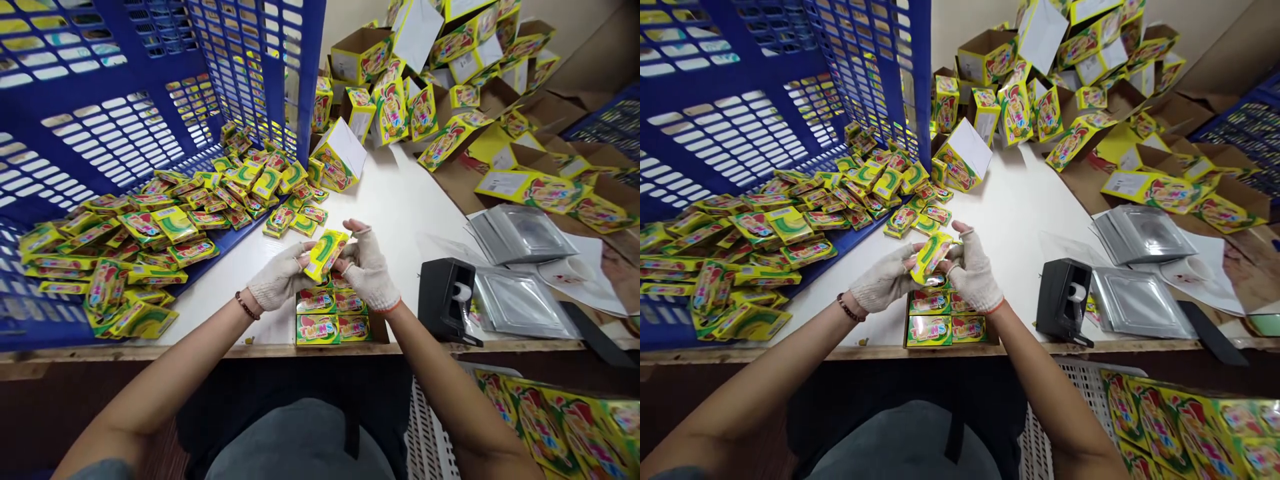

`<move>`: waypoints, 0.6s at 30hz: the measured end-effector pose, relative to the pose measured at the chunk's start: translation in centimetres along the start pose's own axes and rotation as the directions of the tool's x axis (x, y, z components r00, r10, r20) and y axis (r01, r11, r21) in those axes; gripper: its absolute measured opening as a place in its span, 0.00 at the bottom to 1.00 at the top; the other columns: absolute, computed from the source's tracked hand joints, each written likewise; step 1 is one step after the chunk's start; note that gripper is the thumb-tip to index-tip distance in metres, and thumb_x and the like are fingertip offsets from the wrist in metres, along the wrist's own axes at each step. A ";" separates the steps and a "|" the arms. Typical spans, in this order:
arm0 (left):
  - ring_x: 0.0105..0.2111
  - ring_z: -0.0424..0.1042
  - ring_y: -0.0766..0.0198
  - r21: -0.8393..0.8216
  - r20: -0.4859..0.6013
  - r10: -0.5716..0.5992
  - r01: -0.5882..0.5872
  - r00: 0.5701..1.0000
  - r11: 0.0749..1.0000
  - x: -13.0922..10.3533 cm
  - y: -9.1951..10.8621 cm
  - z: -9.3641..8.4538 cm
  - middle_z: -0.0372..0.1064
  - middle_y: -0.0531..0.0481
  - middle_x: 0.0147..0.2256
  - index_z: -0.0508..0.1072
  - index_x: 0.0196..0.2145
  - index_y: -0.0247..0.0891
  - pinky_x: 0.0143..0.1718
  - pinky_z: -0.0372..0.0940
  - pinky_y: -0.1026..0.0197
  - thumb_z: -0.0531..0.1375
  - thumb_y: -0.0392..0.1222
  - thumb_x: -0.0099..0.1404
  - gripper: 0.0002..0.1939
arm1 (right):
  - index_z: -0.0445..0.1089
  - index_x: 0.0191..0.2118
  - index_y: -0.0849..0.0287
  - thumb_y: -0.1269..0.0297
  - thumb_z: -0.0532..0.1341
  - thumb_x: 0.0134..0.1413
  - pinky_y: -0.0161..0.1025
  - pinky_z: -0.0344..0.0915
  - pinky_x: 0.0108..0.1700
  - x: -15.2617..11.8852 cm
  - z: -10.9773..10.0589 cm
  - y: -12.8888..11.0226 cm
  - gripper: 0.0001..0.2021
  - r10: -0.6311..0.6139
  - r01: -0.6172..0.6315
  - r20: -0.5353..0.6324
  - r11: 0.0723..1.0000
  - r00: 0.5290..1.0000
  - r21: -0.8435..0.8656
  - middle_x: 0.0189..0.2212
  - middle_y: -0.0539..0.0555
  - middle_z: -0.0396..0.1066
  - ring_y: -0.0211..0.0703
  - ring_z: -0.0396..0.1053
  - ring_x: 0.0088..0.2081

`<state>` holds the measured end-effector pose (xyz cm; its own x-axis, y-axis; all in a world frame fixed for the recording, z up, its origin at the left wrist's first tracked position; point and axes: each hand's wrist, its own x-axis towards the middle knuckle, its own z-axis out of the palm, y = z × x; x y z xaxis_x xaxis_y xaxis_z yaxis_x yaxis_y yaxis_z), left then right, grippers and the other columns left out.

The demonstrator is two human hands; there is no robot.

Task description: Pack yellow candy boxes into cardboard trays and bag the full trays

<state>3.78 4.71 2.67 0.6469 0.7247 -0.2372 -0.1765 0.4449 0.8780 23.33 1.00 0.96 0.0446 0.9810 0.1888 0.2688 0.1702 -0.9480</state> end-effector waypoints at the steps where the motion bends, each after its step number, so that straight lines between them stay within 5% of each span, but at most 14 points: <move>1: 0.44 0.75 0.58 -0.028 0.015 -0.014 0.015 1.000 0.999 -0.1 -0.1 0.8 0.72 0.42 0.48 0.68 0.53 0.41 0.40 0.74 0.58 0.64 0.50 0.60 0.25 | 0.50 0.66 0.56 0.48 0.63 0.53 0.42 0.71 0.42 0.1 0.1 -0.4 0.39 0.004 -0.005 0.022 0.999 1.000 0.051 0.45 0.56 0.70 0.45 0.70 0.41; 5: 0.43 0.75 0.57 0.002 -0.003 -0.019 0.019 1.000 1.000 0.7 -0.8 2.4 0.73 0.43 0.43 0.70 0.49 0.39 0.41 0.74 0.56 0.62 0.50 0.62 0.20 | 0.65 0.53 0.57 0.37 0.56 0.57 0.45 0.71 0.46 -0.7 1.0 -1.1 0.29 0.082 -0.111 0.192 0.983 0.978 0.148 0.45 0.57 0.72 0.48 0.71 0.45; 7: 0.41 0.74 0.57 0.120 -0.108 0.054 -0.040 0.993 0.992 1.2 -1.3 2.1 0.74 0.44 0.41 0.70 0.47 0.37 0.42 0.74 0.54 0.61 0.49 0.62 0.18 | 0.65 0.50 0.56 0.38 0.55 0.57 0.45 0.71 0.45 -1.0 1.2 -0.9 0.27 0.087 -0.113 0.155 0.978 0.984 0.174 0.42 0.56 0.73 0.48 0.72 0.43; 10: 0.41 0.74 0.58 0.430 -0.315 0.317 -0.163 0.895 0.888 1.1 -1.7 0.4 0.73 0.45 0.43 0.70 0.46 0.36 0.45 0.72 0.53 0.59 0.44 0.62 0.16 | 0.64 0.46 0.55 0.45 0.57 0.58 0.42 0.70 0.40 -0.7 0.2 -0.2 0.20 0.089 -0.092 0.037 0.990 0.995 0.110 0.36 0.52 0.71 0.44 0.70 0.37; 12: 0.42 0.73 0.59 0.630 -0.354 0.473 -0.168 0.807 0.758 0.6 -2.0 -1.0 0.73 0.44 0.44 0.70 0.46 0.36 0.47 0.71 0.53 0.57 0.43 0.64 0.14 | 0.65 0.42 0.56 0.53 0.57 0.57 0.40 0.68 0.38 -0.1 -0.7 0.4 0.13 0.106 -0.105 0.024 0.994 0.994 -0.039 0.33 0.51 0.70 0.43 0.68 0.34; 15: 0.47 0.72 0.58 0.821 -0.260 0.608 -0.160 0.750 0.549 0.0 -2.9 -2.5 0.73 0.44 0.46 0.72 0.47 0.37 0.52 0.68 0.53 0.52 0.43 0.67 0.15 | 0.68 0.35 0.57 0.65 0.56 0.54 0.41 0.66 0.42 0.5 -0.9 1.7 0.05 0.080 -0.046 0.105 0.956 0.991 -0.290 0.32 0.51 0.69 0.44 0.66 0.36; 18: 0.49 0.71 0.57 0.937 0.014 0.634 -0.231 0.773 0.261 0.2 -3.9 -2.6 0.74 0.44 0.46 0.73 0.45 0.39 0.54 0.66 0.51 0.52 0.38 0.66 0.14 | 0.71 0.34 0.57 0.73 0.53 0.52 0.40 0.63 0.44 0.3 0.8 3.0 0.10 0.027 0.076 0.193 0.860 0.981 -0.505 0.35 0.54 0.68 0.45 0.65 0.39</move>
<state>2.63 4.45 -1.91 0.3991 0.8350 0.3788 0.4997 -0.5445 0.6737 23.35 1.90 -2.00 -0.1346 0.9847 0.1104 0.7207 0.1737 -0.6712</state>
